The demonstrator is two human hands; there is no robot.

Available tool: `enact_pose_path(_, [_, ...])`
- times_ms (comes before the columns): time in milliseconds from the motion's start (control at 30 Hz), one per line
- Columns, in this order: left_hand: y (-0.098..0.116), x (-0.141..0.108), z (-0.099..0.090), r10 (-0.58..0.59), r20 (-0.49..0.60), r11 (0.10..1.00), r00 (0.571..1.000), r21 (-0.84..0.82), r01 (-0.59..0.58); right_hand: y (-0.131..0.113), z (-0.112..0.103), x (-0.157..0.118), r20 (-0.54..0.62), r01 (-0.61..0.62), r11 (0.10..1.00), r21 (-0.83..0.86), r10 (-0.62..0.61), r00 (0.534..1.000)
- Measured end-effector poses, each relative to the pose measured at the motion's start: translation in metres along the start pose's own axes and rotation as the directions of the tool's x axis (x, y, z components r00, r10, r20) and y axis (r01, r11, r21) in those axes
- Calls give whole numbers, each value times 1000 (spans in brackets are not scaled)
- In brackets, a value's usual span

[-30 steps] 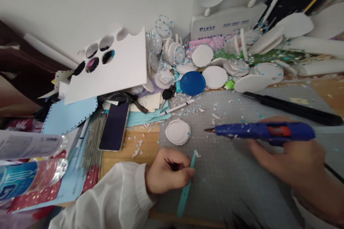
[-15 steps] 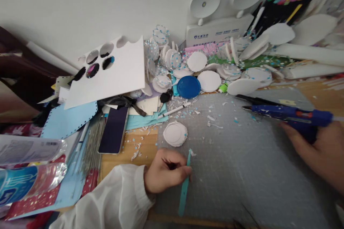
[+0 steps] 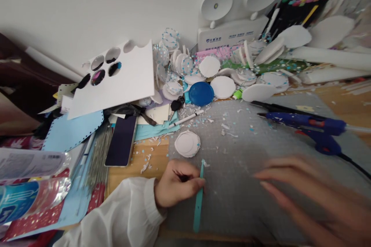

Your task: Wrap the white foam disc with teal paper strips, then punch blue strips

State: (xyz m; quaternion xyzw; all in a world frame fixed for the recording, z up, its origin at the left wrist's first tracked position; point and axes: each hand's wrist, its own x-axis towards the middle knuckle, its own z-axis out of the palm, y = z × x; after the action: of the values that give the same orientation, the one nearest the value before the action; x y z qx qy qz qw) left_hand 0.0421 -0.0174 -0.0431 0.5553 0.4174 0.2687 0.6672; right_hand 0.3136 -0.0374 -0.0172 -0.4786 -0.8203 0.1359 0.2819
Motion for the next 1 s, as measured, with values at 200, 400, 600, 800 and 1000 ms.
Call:
enact_pose_path(200, [-6, -2, -1, 67, 7, 998, 998, -5, -67, -37, 39, 49, 171, -48, 942, 332, -11, 985])
enact_pose_path(400, [-8, -3, -1, 87, 18, 996, 996, -12, -87, -39, 43, 55, 272, -175, 869, 463, 48, 961])
enact_pose_path(600, [-5, -3, -1, 57, 7, 998, 998, -10, -57, -22, 24, 51, 216, -32, 935, 353, -47, 975])
enact_pose_path(800, [0, -2, 0, 21, -19, 999, 1000, -30, -21, 31, 2, 38, 151, 353, 853, -384, -319, 936])
enact_pose_path(1000, [0, -4, 5, -45, -53, 980, 998, -197, 34, 10, 5, 33, 90, 479, 790, -383, -485, 870])
